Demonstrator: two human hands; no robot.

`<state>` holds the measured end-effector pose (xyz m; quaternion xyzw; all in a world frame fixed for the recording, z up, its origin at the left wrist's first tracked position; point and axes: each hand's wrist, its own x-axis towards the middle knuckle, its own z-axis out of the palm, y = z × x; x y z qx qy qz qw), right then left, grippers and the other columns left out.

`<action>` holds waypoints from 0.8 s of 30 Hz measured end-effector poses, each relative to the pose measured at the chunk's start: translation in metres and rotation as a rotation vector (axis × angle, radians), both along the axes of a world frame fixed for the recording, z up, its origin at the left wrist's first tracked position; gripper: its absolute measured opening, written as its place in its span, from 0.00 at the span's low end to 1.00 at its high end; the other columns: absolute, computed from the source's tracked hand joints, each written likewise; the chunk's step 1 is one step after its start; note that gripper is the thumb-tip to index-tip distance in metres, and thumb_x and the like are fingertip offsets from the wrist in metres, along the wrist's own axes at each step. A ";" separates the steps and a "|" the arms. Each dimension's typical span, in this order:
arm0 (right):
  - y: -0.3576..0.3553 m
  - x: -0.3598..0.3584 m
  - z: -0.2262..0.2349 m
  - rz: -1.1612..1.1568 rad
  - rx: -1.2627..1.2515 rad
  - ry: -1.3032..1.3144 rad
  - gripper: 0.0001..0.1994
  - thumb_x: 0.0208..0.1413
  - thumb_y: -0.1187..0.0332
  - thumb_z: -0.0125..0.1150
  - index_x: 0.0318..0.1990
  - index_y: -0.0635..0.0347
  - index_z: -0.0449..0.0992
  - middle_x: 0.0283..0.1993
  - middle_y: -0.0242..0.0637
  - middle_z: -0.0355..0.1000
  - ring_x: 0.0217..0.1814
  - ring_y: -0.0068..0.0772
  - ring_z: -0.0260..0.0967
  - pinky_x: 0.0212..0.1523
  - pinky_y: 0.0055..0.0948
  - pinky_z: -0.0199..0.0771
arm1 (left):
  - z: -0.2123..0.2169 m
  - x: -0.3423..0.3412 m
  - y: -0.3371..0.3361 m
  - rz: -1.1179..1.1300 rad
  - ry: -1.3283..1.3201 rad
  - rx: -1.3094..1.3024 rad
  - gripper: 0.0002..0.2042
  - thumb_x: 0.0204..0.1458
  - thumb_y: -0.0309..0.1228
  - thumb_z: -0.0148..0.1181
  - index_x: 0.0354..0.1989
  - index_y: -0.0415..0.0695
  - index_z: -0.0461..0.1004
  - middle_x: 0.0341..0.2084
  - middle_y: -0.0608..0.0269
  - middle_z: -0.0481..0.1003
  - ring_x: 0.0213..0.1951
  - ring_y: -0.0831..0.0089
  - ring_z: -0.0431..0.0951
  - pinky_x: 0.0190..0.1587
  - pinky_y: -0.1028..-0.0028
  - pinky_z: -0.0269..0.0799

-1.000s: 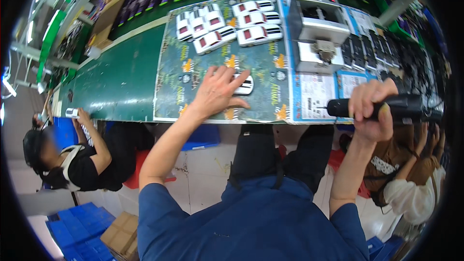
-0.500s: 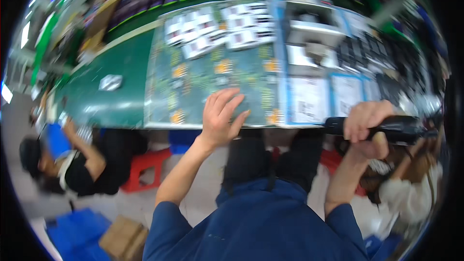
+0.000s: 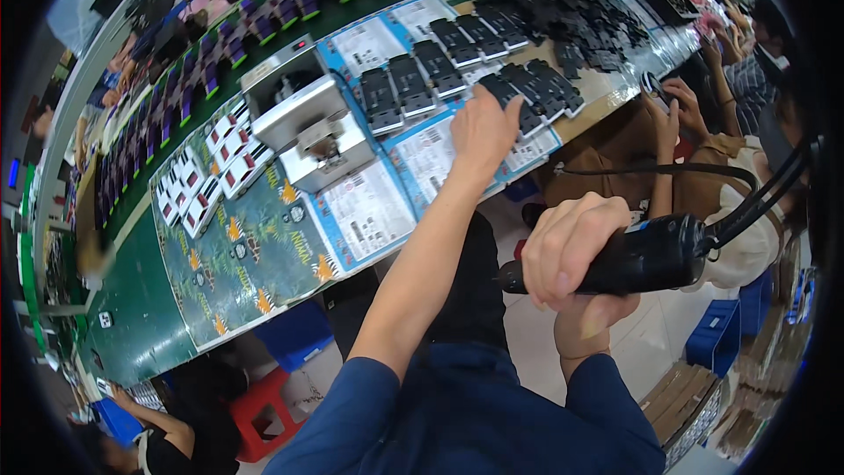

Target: Assembling and inspecting small electronic components using a handheld tool on a factory production line.

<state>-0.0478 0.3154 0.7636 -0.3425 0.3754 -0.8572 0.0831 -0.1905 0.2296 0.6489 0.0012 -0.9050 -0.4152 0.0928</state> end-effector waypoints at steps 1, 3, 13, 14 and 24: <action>0.005 0.001 0.002 -0.018 0.036 -0.011 0.20 0.35 0.62 0.83 0.26 0.64 0.75 0.15 0.34 0.68 0.14 0.27 0.65 0.16 0.22 0.61 | -0.003 -0.005 0.003 0.022 -0.037 -0.023 0.29 0.52 0.49 0.64 0.41 0.27 0.71 0.31 0.36 0.79 0.37 0.41 0.80 0.40 0.53 0.76; 0.011 0.007 0.009 -0.078 0.083 -0.080 0.23 0.32 0.58 0.85 0.24 0.63 0.75 0.16 0.32 0.68 0.15 0.24 0.63 0.18 0.21 0.57 | -0.005 -0.012 0.005 0.040 -0.091 -0.044 0.32 0.46 0.52 0.68 0.40 0.28 0.72 0.32 0.37 0.79 0.38 0.43 0.81 0.42 0.55 0.77; 0.016 0.007 0.009 -0.053 0.096 -0.058 0.21 0.34 0.62 0.84 0.25 0.64 0.74 0.16 0.33 0.67 0.14 0.23 0.62 0.17 0.20 0.58 | -0.023 -0.002 -0.002 0.015 -0.067 0.381 0.27 0.38 0.43 0.75 0.39 0.36 0.72 0.34 0.47 0.80 0.36 0.53 0.82 0.41 0.64 0.76; 0.014 0.001 0.005 -0.041 0.099 -0.056 0.21 0.34 0.62 0.84 0.25 0.64 0.74 0.16 0.33 0.67 0.14 0.23 0.62 0.17 0.20 0.58 | -0.032 0.006 -0.009 -0.002 -0.020 0.522 0.24 0.38 0.39 0.75 0.38 0.37 0.71 0.35 0.48 0.80 0.36 0.56 0.82 0.41 0.67 0.76; -0.086 -0.045 -0.010 -0.234 -0.031 0.207 0.06 0.59 0.68 0.54 0.39 0.60 0.65 0.24 0.33 0.63 0.19 0.24 0.61 0.23 0.27 0.70 | -0.025 0.171 -0.178 0.180 -0.290 1.431 0.14 0.64 0.35 0.53 0.54 0.42 0.68 0.39 0.58 0.79 0.38 0.69 0.81 0.39 0.67 0.80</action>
